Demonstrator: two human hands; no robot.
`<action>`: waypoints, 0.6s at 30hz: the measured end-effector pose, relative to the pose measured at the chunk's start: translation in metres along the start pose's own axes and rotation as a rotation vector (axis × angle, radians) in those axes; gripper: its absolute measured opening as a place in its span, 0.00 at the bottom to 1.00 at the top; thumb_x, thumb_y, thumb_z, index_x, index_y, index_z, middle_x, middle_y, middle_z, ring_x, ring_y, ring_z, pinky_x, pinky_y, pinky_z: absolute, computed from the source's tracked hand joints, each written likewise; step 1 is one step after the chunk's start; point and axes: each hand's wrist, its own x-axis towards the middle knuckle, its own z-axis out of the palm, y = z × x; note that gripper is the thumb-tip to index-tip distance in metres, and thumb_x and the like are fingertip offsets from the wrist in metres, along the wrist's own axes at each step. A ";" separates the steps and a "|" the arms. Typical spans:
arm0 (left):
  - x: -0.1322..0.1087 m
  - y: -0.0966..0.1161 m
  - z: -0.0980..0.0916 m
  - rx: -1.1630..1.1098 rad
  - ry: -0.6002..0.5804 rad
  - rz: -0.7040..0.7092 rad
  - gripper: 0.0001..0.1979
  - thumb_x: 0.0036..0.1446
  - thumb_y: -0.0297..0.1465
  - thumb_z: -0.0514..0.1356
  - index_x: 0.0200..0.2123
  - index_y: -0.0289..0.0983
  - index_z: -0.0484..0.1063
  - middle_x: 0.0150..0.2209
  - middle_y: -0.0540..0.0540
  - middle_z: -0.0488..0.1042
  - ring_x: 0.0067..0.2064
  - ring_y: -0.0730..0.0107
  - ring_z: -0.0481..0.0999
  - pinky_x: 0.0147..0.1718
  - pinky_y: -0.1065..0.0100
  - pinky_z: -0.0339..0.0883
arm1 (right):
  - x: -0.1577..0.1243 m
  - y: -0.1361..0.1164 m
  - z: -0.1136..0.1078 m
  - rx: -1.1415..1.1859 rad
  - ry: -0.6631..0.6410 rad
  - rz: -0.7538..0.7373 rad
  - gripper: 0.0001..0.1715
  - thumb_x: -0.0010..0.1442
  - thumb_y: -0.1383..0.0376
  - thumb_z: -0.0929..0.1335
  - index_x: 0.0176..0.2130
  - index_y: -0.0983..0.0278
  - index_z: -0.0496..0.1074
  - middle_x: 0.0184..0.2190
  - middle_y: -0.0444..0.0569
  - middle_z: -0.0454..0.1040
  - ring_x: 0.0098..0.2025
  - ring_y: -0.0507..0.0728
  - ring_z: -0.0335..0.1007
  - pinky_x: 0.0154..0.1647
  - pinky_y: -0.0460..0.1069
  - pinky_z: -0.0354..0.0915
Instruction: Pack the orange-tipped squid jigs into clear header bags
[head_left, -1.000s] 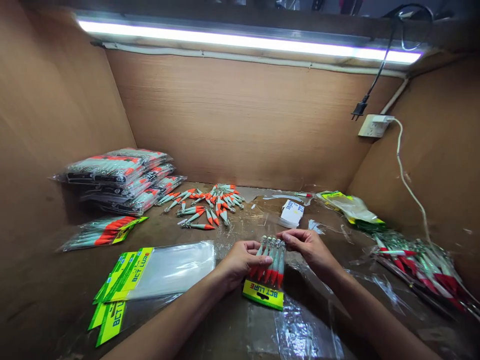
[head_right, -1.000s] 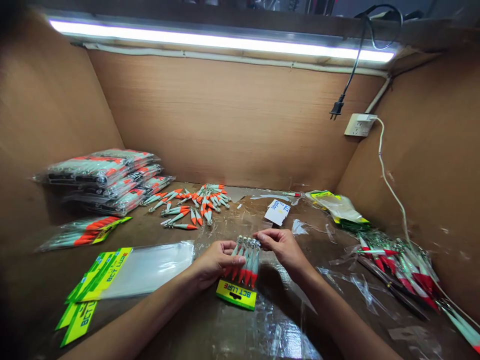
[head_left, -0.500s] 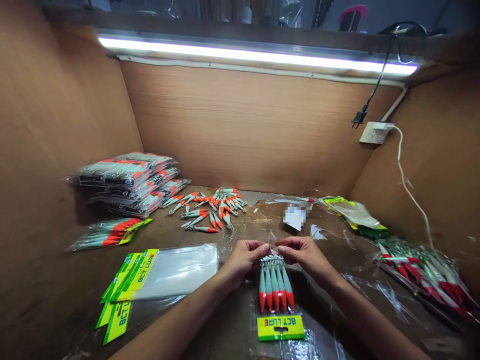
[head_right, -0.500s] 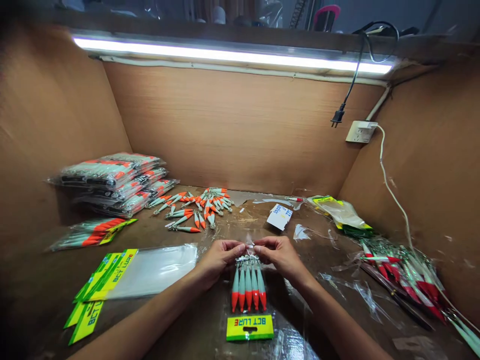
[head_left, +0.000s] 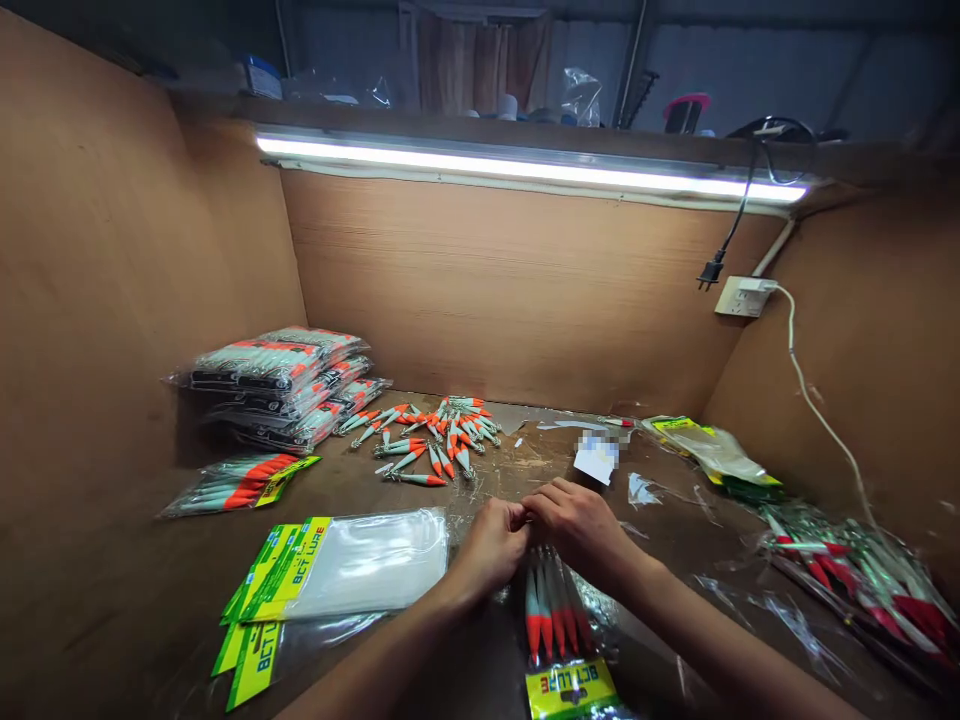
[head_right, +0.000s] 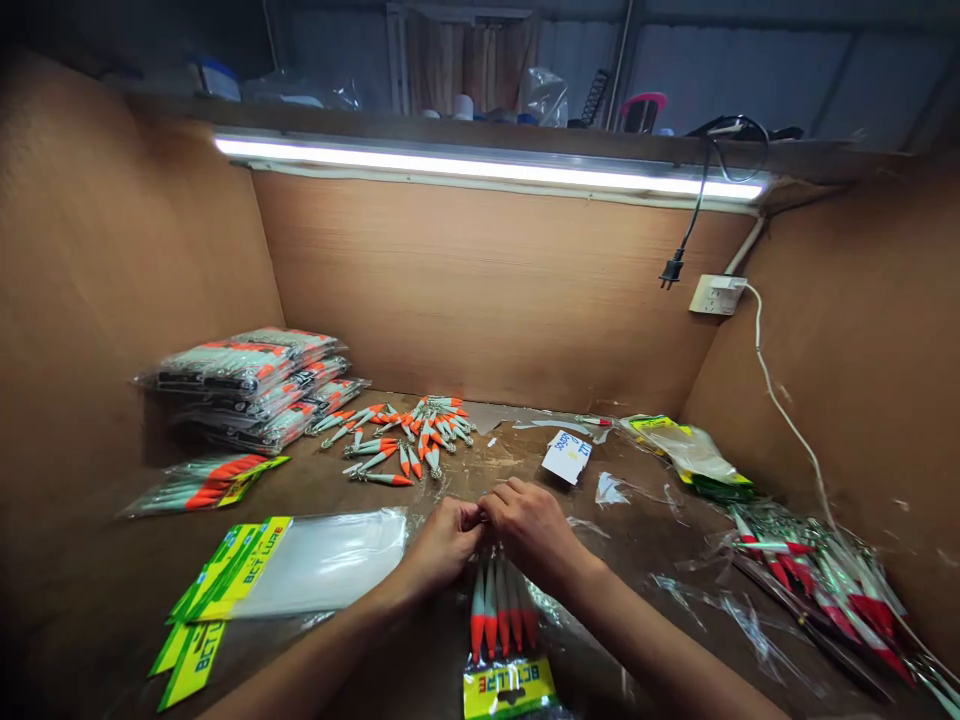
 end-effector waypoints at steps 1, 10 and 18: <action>-0.001 0.000 -0.002 0.020 0.001 0.002 0.13 0.52 0.33 0.61 0.20 0.32 0.72 0.20 0.54 0.61 0.26 0.75 0.56 0.25 0.72 0.46 | 0.002 0.003 0.000 0.003 -0.029 -0.016 0.07 0.65 0.72 0.66 0.40 0.64 0.73 0.36 0.49 0.76 0.38 0.57 0.69 0.40 0.50 0.62; -0.011 0.013 0.001 0.230 -0.079 0.022 0.12 0.53 0.31 0.59 0.22 0.31 0.74 0.20 0.54 0.62 0.26 0.74 0.58 0.24 0.73 0.46 | -0.006 0.006 -0.008 -0.067 -0.086 -0.067 0.08 0.60 0.75 0.65 0.33 0.64 0.70 0.32 0.48 0.75 0.34 0.56 0.66 0.36 0.49 0.57; -0.004 0.010 0.004 -0.271 -0.113 -0.179 0.22 0.48 0.39 0.69 0.44 0.31 0.80 0.32 0.44 0.80 0.31 0.68 0.73 0.28 0.72 0.61 | -0.014 0.064 0.005 0.130 0.243 0.544 0.16 0.66 0.64 0.60 0.34 0.64 0.75 0.30 0.49 0.78 0.31 0.56 0.72 0.33 0.49 0.64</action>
